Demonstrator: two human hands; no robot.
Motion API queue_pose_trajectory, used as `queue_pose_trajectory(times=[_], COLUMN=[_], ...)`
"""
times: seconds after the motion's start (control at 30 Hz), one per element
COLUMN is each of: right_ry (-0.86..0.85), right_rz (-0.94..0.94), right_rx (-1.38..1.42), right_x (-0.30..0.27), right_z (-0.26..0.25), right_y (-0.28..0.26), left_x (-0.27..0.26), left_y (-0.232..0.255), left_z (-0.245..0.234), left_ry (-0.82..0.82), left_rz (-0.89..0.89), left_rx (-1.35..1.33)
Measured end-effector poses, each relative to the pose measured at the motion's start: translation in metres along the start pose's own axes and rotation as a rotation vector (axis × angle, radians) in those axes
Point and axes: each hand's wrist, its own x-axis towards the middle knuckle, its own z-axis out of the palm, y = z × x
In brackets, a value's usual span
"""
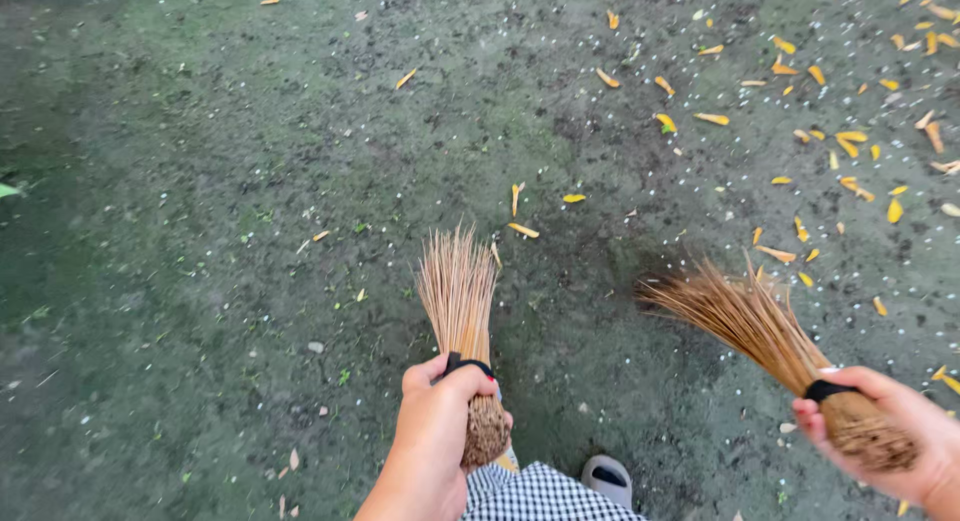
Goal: The person sweeps debris and leaves across an outdoor dirt area using two small handheld straw brooms.
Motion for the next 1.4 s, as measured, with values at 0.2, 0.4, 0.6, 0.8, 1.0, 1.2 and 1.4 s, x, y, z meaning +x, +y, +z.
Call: queue_pose_trajectory(times=[0.2,0.4,0.6,0.8,1.0,1.2,1.4], right_ry=[-0.192,-0.403,-0.261,-0.198,-0.067,-0.338,-0.462], right_rz=[-0.009,0.145,0.339,0.087,-0.173,0.077,0.251], right_rx=[-0.280,-0.396,-0.296,0.258,-0.337,-0.564,-1.015], right_x=[-0.034,-0.037,0.008,-0.008,-0.056,-0.089,-0.046], right_z=[0.136,0.283,0.301,0.230,0.331,0.407,0.522], right_y=[0.092,0.155,0.063,-0.030,0.106,0.162,0.199], left_x=[0.028,0.052,0.078,0.097,0.094,0.083,0.059], left_y=[0.048,0.086,0.110,0.114,0.113,0.129,0.146], left_z=[-0.018,-0.053,-0.095,-0.137,-0.140,-0.144,-0.163], left_ry=[0.012,0.134,0.308,0.146,0.245,0.416,0.587], left_rz=[-0.039,-0.048,-0.087,-0.024,0.009,-0.038,0.008], left_rx=[0.053,0.070,0.110,-0.070,-0.182,-0.289,-0.411])
